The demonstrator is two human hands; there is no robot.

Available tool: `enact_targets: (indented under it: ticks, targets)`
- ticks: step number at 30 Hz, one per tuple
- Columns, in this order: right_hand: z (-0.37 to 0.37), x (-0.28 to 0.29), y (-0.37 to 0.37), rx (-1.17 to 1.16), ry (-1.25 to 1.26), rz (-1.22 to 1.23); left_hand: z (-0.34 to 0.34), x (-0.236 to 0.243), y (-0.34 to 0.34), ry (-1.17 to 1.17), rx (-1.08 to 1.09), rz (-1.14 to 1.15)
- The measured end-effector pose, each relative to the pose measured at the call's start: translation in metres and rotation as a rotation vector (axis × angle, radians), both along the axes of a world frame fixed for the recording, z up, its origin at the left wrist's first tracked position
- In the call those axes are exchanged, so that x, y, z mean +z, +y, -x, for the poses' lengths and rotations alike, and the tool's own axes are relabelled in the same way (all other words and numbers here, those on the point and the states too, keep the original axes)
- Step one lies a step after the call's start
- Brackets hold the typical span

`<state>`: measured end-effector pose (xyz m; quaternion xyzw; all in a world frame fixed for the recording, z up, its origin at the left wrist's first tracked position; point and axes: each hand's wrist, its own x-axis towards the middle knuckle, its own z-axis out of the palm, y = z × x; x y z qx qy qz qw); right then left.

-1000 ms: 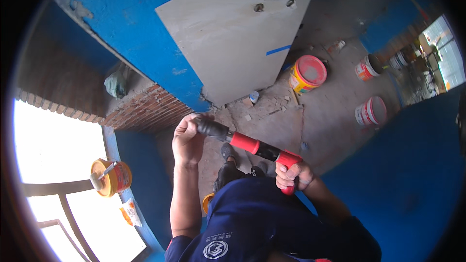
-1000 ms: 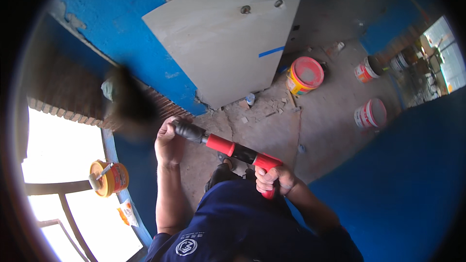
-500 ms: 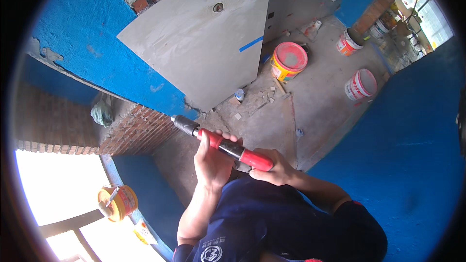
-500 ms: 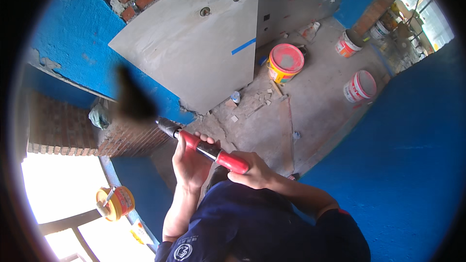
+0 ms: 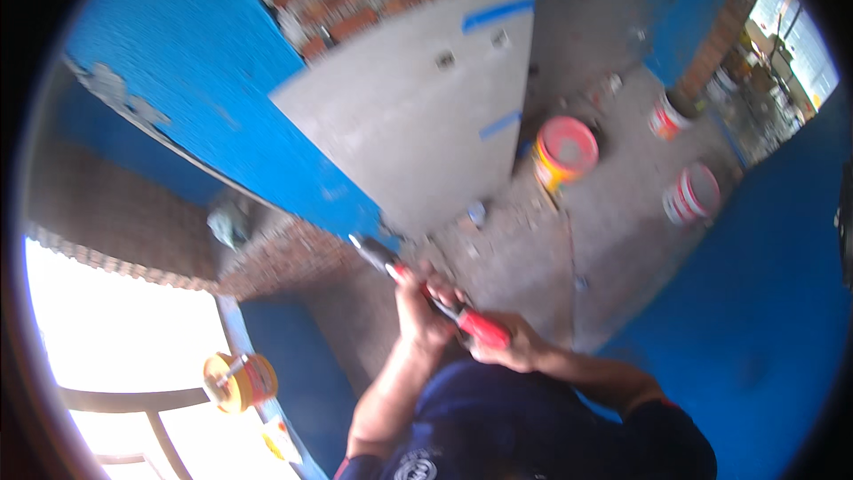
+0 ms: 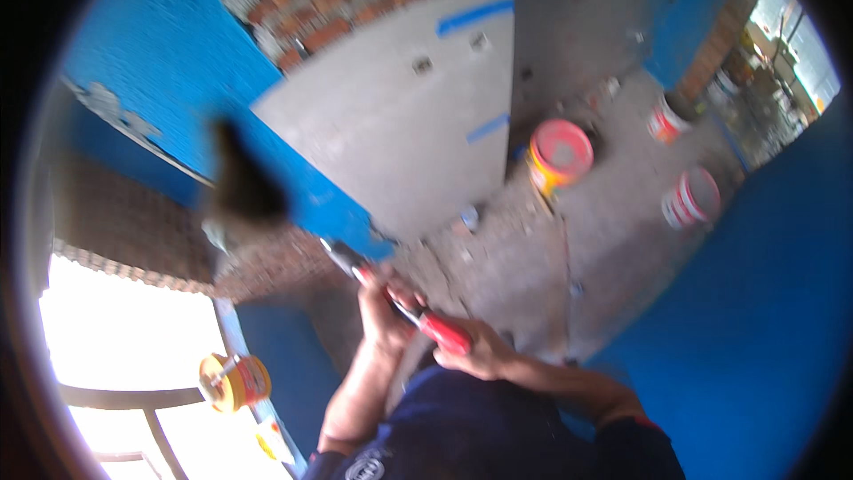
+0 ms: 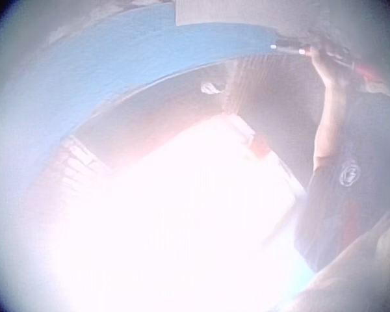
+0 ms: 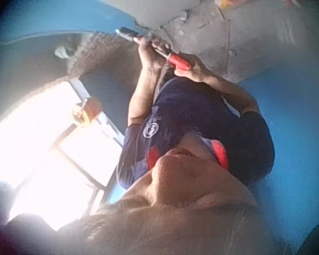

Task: The person applies blue tape to large tiles on a wall and then uses a power drill to make holes in the tiles.

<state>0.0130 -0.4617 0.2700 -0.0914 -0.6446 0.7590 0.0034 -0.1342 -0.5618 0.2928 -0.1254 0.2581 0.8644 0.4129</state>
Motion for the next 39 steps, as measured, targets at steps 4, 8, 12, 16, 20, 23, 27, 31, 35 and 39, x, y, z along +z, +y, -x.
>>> enact_targets:
  ticks: [4,8,12,16,20,23,27,31,35,39]
  targets:
    - [0.000,-0.022,0.001,0.096,-0.022,-0.162,0.002,-0.022,-0.014,-0.038,-0.041,-0.094]
    - [0.004,-0.024,-0.008,0.041,-0.021,-0.365,0.001,-0.083,-0.040,-0.197,0.040,0.065]
    - [-0.014,-0.041,0.009,0.073,-0.094,-0.582,0.006,-0.118,-0.062,-0.268,0.150,0.064]
    - [-0.022,-0.021,0.024,0.244,-0.047,-0.641,0.019,-0.124,-0.083,-0.364,0.304,0.143]
    - [-0.022,-0.021,0.023,0.373,-0.027,-0.802,0.015,-0.120,-0.089,-0.322,0.340,0.231]
    - [-0.015,-0.005,0.004,0.303,-0.082,-0.782,0.000,-0.105,-0.074,-0.281,0.300,0.273]
    - [-0.016,0.001,0.004,0.244,-0.078,-0.769,0.000,-0.099,-0.062,-0.256,0.300,0.304]
    - [-0.022,0.001,0.008,0.246,-0.102,-0.775,-0.003,-0.106,-0.056,-0.221,0.241,0.358]
    - [-0.028,-0.037,0.020,0.251,-0.045,-0.740,0.000,-0.095,-0.057,-0.194,0.255,0.333]
    - [-0.044,-0.053,0.036,0.271,-0.089,-0.409,0.019,-0.120,-0.068,-0.060,0.228,0.320]
